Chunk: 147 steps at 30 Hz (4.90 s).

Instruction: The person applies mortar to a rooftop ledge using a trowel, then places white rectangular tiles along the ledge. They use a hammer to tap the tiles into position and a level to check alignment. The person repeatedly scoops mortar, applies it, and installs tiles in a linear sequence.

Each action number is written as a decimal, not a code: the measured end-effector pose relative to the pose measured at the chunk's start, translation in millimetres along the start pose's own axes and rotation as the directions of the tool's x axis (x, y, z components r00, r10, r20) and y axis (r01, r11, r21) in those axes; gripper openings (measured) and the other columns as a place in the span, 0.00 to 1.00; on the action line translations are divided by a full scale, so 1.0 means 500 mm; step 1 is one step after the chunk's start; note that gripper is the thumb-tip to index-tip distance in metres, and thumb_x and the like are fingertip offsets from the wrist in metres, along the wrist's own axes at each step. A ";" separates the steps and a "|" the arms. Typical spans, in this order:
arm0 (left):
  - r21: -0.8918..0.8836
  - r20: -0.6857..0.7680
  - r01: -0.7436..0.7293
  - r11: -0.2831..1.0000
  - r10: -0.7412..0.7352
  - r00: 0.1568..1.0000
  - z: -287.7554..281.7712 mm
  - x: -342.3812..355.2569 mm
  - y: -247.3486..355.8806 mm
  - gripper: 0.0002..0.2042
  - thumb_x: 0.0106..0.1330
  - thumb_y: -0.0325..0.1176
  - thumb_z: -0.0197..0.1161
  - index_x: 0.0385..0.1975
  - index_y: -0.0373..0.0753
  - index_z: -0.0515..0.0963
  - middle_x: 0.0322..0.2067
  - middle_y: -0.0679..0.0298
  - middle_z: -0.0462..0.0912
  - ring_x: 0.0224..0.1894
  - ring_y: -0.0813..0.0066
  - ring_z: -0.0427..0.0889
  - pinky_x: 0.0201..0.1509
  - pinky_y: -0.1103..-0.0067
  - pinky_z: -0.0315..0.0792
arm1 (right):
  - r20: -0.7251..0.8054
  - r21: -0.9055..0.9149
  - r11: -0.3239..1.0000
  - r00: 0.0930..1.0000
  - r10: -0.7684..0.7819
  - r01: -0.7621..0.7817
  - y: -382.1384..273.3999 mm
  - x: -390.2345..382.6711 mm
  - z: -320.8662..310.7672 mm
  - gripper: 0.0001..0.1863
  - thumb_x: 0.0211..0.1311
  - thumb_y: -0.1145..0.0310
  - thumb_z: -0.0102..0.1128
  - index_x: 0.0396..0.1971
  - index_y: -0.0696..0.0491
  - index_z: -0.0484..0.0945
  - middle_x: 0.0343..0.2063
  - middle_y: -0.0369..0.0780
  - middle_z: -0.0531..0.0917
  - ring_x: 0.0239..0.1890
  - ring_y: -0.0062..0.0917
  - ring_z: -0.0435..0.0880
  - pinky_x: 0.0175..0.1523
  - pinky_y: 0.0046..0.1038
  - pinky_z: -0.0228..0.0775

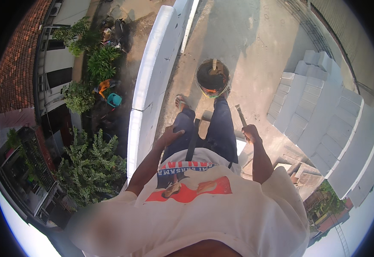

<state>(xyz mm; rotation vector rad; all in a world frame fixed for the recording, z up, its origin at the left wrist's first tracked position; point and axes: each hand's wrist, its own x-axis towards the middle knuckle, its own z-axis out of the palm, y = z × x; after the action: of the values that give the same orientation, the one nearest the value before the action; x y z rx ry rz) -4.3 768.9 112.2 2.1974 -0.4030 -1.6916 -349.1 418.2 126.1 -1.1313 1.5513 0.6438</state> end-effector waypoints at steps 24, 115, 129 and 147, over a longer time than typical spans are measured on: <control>0.095 -0.407 0.645 0.758 -0.561 0.720 0.351 0.259 0.121 0.30 0.64 0.46 0.69 0.63 0.39 0.72 0.61 0.53 0.74 0.64 0.48 0.74 0.66 0.55 0.70 | 0.667 -0.744 -0.623 0.217 -0.712 0.241 -0.451 0.744 0.211 0.18 0.64 0.64 0.60 0.53 0.50 0.81 0.52 0.37 0.80 0.63 0.32 0.71 0.68 0.41 0.57; -0.478 -0.253 0.508 0.716 -0.667 0.701 0.214 0.200 -0.094 0.25 0.64 0.45 0.64 0.58 0.40 0.76 0.63 0.56 0.74 0.67 0.53 0.71 0.68 0.57 0.67 | 0.783 -0.334 -0.942 0.546 -0.297 -0.034 -1.470 0.224 0.677 0.18 0.50 0.71 0.67 0.44 0.46 0.88 0.40 0.41 0.90 0.45 0.37 0.90 0.51 0.39 0.83; -0.509 -0.311 0.495 0.704 -0.687 0.657 0.243 0.185 -0.112 0.24 0.62 0.45 0.66 0.54 0.39 0.76 0.59 0.55 0.75 0.65 0.53 0.72 0.67 0.57 0.67 | 0.824 -0.232 -0.947 0.562 -0.070 0.222 -1.198 0.102 0.948 0.14 0.50 0.72 0.62 0.39 0.55 0.85 0.43 0.48 0.86 0.46 0.48 0.88 0.49 0.48 0.81; -0.611 -0.168 0.485 0.626 -0.701 0.693 0.225 0.175 -0.118 0.27 0.66 0.47 0.63 0.60 0.37 0.73 0.60 0.54 0.73 0.66 0.51 0.71 0.69 0.57 0.66 | 0.868 -0.120 -0.834 0.464 0.174 0.538 -0.944 0.015 1.221 0.18 0.58 0.68 0.69 0.48 0.59 0.87 0.41 0.60 0.87 0.49 0.55 0.86 0.59 0.50 0.78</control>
<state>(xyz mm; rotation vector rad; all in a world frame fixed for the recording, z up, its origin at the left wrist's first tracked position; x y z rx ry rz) -90.0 775.3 -15.8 2.2551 0.9323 -1.3076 340.6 744.8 11.4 -2.4989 -1.3939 1.4225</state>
